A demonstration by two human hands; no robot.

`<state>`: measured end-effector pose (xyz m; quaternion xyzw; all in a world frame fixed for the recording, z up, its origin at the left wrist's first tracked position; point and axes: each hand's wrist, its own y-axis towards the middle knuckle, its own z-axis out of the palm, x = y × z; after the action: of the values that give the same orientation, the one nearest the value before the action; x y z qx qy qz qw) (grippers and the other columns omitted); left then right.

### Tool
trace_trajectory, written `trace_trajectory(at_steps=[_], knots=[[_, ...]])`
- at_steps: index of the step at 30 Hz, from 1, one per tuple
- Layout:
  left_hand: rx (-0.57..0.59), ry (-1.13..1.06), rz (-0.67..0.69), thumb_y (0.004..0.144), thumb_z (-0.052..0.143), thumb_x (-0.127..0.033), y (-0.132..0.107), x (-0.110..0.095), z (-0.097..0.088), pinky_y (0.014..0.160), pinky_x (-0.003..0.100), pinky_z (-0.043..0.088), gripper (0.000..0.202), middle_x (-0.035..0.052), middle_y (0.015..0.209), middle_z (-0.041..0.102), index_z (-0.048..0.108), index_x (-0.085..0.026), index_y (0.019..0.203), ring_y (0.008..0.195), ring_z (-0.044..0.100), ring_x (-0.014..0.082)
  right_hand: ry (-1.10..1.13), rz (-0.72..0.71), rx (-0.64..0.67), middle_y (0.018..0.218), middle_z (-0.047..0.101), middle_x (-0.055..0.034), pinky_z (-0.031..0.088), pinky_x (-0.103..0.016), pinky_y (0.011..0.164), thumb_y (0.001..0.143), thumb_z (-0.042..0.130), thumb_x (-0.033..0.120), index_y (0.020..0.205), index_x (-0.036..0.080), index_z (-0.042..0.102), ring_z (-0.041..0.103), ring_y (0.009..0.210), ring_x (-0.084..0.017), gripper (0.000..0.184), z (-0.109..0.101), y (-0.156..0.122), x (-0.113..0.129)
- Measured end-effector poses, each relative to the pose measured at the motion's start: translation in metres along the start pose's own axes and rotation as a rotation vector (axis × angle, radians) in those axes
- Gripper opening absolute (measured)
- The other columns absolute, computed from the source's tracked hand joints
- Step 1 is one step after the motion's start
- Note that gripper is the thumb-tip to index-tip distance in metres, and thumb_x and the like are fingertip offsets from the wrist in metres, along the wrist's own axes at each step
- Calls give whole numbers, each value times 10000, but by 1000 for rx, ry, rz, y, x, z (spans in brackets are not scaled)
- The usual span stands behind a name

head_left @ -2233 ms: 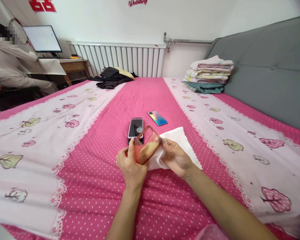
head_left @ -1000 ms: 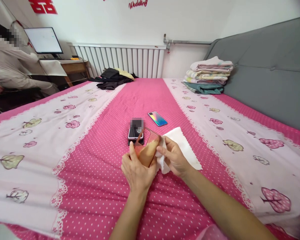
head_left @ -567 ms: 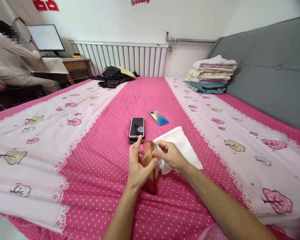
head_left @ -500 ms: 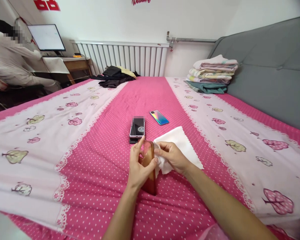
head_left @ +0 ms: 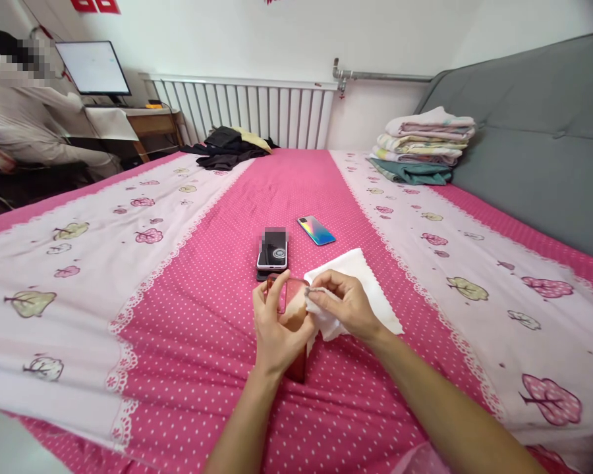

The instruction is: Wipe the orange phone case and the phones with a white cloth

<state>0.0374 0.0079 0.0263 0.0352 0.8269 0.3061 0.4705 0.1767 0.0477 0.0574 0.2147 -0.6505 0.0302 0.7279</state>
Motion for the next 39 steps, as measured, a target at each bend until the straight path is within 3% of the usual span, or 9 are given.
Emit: trace_trajectory(at_steps=[4,9,13,18,22,30,39], knots=[[-34,26,71,632,659,-203,-3,-1,2,811,352,457,664,71,1059,420,478,-232,1270,1002,475,223,-2,5,-71,609,541,45,369,-219,505,693,736,342,719,193,561,469,528,-91,231,4,0,-2],[-48,51,161,614,663,-171,-4,-6,2,872,386,449,643,85,1074,415,491,-195,1233,1029,470,231,104,6,-124,750,620,12,401,-225,558,687,745,330,725,191,587,519,617,-100,214,6,1,-3],[3,63,244,598,654,-139,-6,-7,3,914,383,434,652,86,1115,403,484,-199,1224,1057,463,226,247,105,-179,576,550,60,362,-198,494,630,787,326,670,186,572,471,516,-73,260,4,3,2],[-10,83,269,613,672,-167,-7,-4,6,917,382,435,637,85,1123,409,489,-207,1222,1050,471,221,373,306,-112,582,583,60,389,-165,486,562,829,311,666,160,579,497,498,-51,309,1,4,8],[-55,86,257,615,680,-166,-6,-4,7,861,370,468,626,83,1098,417,494,-207,1212,1030,483,221,419,381,-81,613,647,31,434,-161,498,542,840,307,689,152,590,552,507,-60,329,-1,5,9],[-82,62,200,610,692,-178,-4,-1,3,870,386,458,659,81,1085,430,499,-207,1240,1030,483,229,495,383,-26,641,698,10,494,-173,527,496,865,260,645,168,588,642,559,-98,327,-1,6,2],[-106,44,163,605,679,-194,-3,0,1,864,385,459,675,80,1063,435,486,-205,1252,1017,479,229,413,283,31,649,698,13,467,-167,483,500,862,238,615,162,572,607,512,-80,321,5,3,-6]])
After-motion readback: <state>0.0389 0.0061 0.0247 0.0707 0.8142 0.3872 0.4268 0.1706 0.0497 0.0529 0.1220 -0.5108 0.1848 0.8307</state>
